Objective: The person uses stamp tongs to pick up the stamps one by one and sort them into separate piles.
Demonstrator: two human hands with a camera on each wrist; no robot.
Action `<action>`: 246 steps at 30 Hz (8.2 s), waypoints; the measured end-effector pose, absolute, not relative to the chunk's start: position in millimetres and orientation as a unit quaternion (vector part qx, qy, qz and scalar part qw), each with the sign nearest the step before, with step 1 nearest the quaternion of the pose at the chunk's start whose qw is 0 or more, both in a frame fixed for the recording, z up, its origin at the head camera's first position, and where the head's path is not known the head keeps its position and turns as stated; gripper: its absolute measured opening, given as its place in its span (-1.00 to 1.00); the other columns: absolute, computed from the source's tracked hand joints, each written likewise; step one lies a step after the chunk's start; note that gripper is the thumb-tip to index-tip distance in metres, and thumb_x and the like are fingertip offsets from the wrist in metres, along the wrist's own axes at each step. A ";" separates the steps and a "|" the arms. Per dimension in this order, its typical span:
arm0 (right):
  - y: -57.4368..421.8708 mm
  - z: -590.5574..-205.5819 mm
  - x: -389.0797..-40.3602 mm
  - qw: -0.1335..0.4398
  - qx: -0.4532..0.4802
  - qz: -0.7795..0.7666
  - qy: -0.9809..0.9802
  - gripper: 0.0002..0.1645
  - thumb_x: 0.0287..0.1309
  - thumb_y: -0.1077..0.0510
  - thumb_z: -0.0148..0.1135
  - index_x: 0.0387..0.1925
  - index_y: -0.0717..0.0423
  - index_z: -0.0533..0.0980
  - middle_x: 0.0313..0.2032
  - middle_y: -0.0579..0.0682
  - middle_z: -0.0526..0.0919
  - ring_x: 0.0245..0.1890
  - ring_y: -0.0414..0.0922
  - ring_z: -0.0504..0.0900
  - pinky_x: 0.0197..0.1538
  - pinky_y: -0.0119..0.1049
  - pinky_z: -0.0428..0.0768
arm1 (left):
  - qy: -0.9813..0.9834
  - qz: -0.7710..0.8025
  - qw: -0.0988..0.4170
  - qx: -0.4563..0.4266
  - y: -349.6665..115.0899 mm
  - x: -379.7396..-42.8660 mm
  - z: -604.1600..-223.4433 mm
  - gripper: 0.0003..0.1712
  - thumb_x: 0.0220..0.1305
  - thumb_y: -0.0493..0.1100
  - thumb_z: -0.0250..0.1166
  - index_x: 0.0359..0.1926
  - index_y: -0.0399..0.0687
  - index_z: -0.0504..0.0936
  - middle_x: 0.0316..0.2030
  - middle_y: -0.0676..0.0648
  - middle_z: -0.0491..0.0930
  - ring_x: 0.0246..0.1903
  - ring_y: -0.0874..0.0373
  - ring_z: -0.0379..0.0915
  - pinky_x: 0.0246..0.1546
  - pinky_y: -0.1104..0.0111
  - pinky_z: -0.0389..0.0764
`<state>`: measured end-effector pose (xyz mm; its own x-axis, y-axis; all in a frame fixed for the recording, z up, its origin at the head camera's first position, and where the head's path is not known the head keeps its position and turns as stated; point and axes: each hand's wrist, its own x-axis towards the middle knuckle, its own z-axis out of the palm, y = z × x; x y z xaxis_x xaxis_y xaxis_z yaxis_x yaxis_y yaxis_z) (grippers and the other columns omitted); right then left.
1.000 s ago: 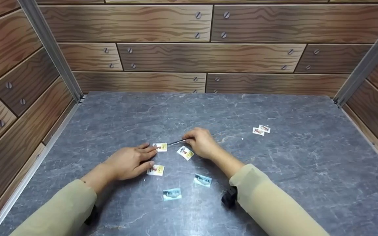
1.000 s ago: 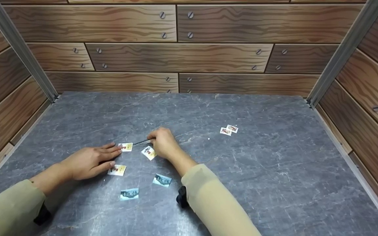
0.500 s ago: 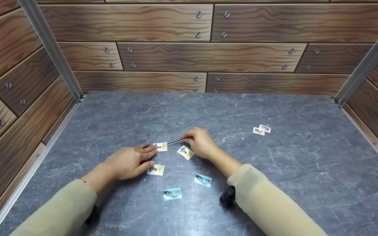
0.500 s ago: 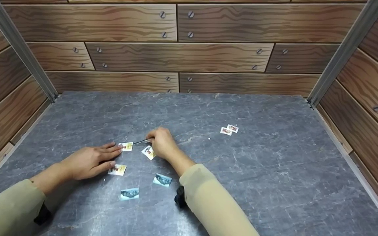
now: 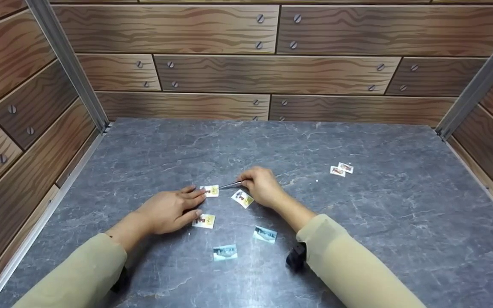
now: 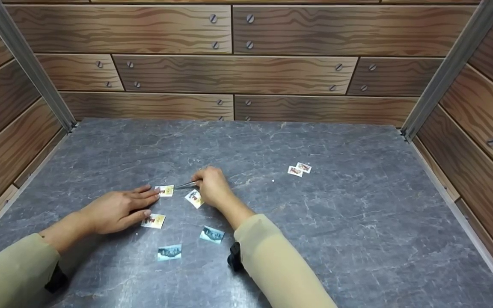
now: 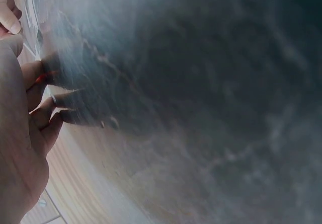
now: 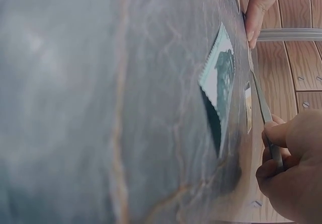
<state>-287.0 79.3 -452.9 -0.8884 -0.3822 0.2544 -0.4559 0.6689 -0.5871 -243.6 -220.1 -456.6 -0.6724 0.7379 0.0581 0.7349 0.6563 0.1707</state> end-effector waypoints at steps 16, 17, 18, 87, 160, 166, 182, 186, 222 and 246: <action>78.8 -450.4 -287.4 0.048 0.211 0.339 -0.916 -0.83 0.31 0.38 0.34 -0.20 0.17 0.80 -0.15 0.12 0.80 -0.01 0.14 0.74 0.20 0.06 0.62 | 0.911 0.068 0.017 0.406 -217.9 -243.7 -451.4 -0.30 0.69 0.19 -0.03 0.54 -0.17 0.43 0.52 -0.10 0.38 0.48 -0.23 0.31 0.38 -0.13 0.46; 79.0 -450.3 -287.5 0.048 0.211 0.339 -0.916 -0.82 0.31 0.38 0.34 -0.19 0.17 0.80 -0.15 0.13 0.80 0.00 0.14 0.74 0.21 0.06 0.62 | 0.912 0.066 0.017 0.406 -217.9 -243.0 -450.9 -0.30 0.68 0.19 -0.03 0.55 -0.17 0.42 0.52 -0.10 0.37 0.48 -0.23 0.30 0.38 -0.12 0.46; 79.3 -450.4 -287.8 0.048 0.211 0.339 -0.915 -0.82 0.31 0.38 0.34 -0.19 0.17 0.80 -0.14 0.13 0.80 0.00 0.14 0.74 0.21 0.06 0.62 | 0.912 0.065 0.017 0.405 -218.0 -242.5 -450.4 -0.30 0.68 0.19 -0.02 0.55 -0.17 0.41 0.53 -0.10 0.36 0.49 -0.23 0.29 0.39 -0.12 0.45; 274.6 -410.2 -259.7 0.061 0.139 0.328 -0.932 -0.79 0.40 0.30 0.33 -0.02 0.21 0.77 0.04 0.24 0.77 -0.04 0.15 0.71 0.07 0.11 0.63 | 0.875 0.054 0.013 0.481 -154.0 -232.9 -448.6 -0.27 0.70 0.18 -0.08 0.57 -0.23 0.36 0.53 -0.16 0.35 0.51 -0.20 0.26 0.48 0.01 0.36; 268.3 -422.2 -311.4 0.146 0.191 0.318 -0.917 -0.81 0.34 0.38 0.34 -0.08 0.23 0.76 -0.11 0.24 0.76 -0.01 0.28 0.64 0.13 0.22 0.49 | 0.881 0.053 0.015 0.470 -155.4 -231.9 -451.9 -0.26 0.70 0.21 -0.11 0.58 -0.20 0.34 0.54 -0.14 0.33 0.52 -0.17 0.25 0.48 0.04 0.36; 242.6 -424.7 -299.1 0.118 0.228 0.317 -0.913 -0.80 0.31 0.37 0.36 -0.09 0.18 0.78 -0.11 0.17 0.77 0.02 0.25 0.65 0.16 0.22 0.52 | 0.880 0.050 0.014 0.472 -154.3 -232.1 -451.5 -0.26 0.70 0.21 -0.11 0.58 -0.20 0.35 0.54 -0.15 0.34 0.51 -0.18 0.26 0.48 0.03 0.36; 199.2 -434.5 -277.2 0.077 0.288 0.293 -0.908 -0.82 0.33 0.32 0.37 -0.11 0.11 0.79 -0.19 0.07 0.75 -0.09 0.15 0.63 0.08 0.15 0.53 | 0.880 0.060 0.016 0.471 -154.5 -231.2 -452.1 -0.27 0.70 0.19 -0.08 0.57 -0.22 0.36 0.53 -0.16 0.35 0.52 -0.17 0.25 0.48 0.03 0.36; 193.4 -436.4 -275.1 0.076 0.293 0.288 -0.909 -0.81 0.32 0.32 0.37 -0.10 0.10 0.79 -0.20 0.06 0.74 -0.10 0.15 0.63 0.05 0.16 0.54 | 0.880 0.060 0.016 0.472 -154.2 -231.0 -451.1 -0.27 0.70 0.19 -0.08 0.57 -0.22 0.36 0.53 -0.16 0.35 0.52 -0.18 0.25 0.47 0.02 0.37; 179.7 -448.2 -275.8 0.093 0.320 0.279 -0.901 -0.81 0.24 0.37 0.42 -0.13 0.14 0.79 -0.29 0.07 0.68 -0.15 0.15 0.63 0.03 0.15 0.57 | 0.881 0.055 0.016 0.470 -153.7 -230.9 -449.9 -0.28 0.70 0.18 -0.07 0.58 -0.20 0.35 0.54 -0.15 0.34 0.51 -0.18 0.26 0.48 0.02 0.35; 173.8 -449.0 -273.9 0.094 0.331 0.276 -0.897 -0.86 0.24 0.32 0.44 -0.18 0.13 0.78 -0.25 0.07 0.74 -0.16 0.14 0.66 -0.02 0.11 0.58 | 0.883 0.057 0.023 0.465 -154.4 -232.1 -452.4 -0.27 0.70 0.21 -0.09 0.58 -0.19 0.35 0.55 -0.13 0.32 0.53 -0.16 0.23 0.49 0.03 0.34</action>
